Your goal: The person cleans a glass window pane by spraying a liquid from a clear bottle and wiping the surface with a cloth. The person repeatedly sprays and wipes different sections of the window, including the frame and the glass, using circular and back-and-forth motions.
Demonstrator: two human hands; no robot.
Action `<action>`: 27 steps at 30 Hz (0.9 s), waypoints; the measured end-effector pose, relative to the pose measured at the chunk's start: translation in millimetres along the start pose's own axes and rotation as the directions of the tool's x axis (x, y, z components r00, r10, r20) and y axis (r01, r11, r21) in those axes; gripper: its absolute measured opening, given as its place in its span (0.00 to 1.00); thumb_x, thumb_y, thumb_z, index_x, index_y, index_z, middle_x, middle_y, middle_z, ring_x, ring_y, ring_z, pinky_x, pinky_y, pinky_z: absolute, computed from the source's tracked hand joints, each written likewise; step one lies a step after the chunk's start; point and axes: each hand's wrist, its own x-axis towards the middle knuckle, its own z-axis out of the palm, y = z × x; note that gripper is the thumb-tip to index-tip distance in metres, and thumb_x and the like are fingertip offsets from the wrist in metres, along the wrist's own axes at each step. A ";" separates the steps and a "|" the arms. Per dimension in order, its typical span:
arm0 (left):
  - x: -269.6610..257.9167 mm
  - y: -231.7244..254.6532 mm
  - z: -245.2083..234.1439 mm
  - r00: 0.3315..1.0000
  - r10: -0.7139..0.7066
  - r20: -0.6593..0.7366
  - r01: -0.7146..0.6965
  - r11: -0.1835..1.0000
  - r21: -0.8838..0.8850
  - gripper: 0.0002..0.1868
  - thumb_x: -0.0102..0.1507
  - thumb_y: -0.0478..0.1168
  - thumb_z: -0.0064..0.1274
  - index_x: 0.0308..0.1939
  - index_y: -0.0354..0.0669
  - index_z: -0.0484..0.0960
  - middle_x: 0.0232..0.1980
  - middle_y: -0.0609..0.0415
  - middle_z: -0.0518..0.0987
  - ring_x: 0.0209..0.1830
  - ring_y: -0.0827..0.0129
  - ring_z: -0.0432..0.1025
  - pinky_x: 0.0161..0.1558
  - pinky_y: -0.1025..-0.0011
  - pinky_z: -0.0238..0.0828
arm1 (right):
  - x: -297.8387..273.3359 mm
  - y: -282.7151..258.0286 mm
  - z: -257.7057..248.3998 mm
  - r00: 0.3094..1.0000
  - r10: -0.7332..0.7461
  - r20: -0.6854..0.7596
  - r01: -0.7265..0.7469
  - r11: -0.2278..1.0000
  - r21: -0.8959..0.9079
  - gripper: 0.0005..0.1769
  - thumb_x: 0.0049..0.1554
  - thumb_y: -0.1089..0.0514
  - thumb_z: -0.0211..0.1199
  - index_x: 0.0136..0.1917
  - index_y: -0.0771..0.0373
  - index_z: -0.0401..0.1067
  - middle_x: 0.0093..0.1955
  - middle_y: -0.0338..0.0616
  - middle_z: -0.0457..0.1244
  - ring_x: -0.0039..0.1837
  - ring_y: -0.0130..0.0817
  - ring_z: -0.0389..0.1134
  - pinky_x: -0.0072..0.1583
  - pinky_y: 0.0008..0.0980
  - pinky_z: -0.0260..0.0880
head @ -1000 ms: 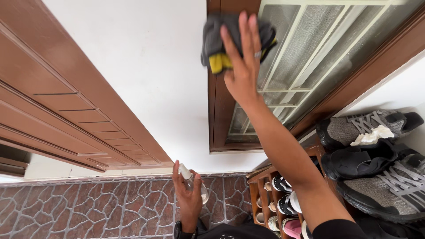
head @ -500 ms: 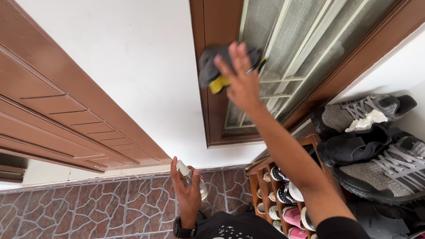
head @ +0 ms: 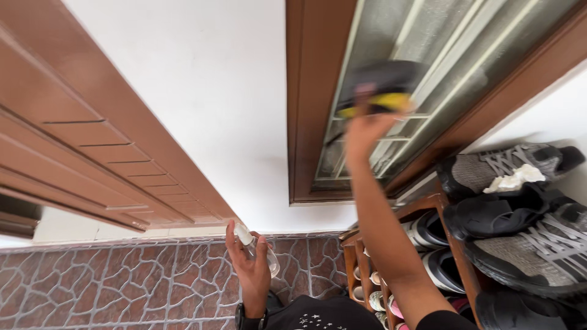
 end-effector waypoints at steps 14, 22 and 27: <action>-17.0 -1.0 44.3 0.997 -0.056 0.061 0.053 0.997 0.054 0.41 0.65 0.40 0.51 0.78 0.45 0.48 0.43 0.47 0.74 0.37 0.67 0.75 0.36 0.65 0.76 | 35.3 31.4 -66.6 0.966 0.198 -0.169 -0.210 0.976 -0.053 0.37 0.69 0.55 0.58 0.77 0.68 0.36 0.74 0.56 0.53 0.71 0.43 0.63 0.73 0.41 0.64; -24.3 -8.8 81.0 0.995 -0.056 0.076 0.057 0.998 -0.012 0.41 0.65 0.38 0.52 0.79 0.45 0.48 0.43 0.47 0.75 0.38 0.68 0.75 0.37 0.66 0.76 | 60.0 32.3 -91.3 0.951 -0.258 0.172 0.282 0.950 -0.131 0.33 0.69 0.54 0.61 0.79 0.62 0.49 0.70 0.48 0.54 0.66 0.38 0.62 0.75 0.40 0.63; -33.8 -13.3 96.4 0.994 -0.099 0.045 0.100 0.995 -0.026 0.40 0.65 0.38 0.52 0.78 0.46 0.50 0.44 0.48 0.75 0.35 0.68 0.74 0.36 0.66 0.75 | 68.3 51.3 -121.2 0.951 0.200 -0.237 -0.255 0.939 -0.230 0.42 0.70 0.52 0.57 0.82 0.69 0.34 0.83 0.61 0.41 0.82 0.49 0.51 0.82 0.47 0.53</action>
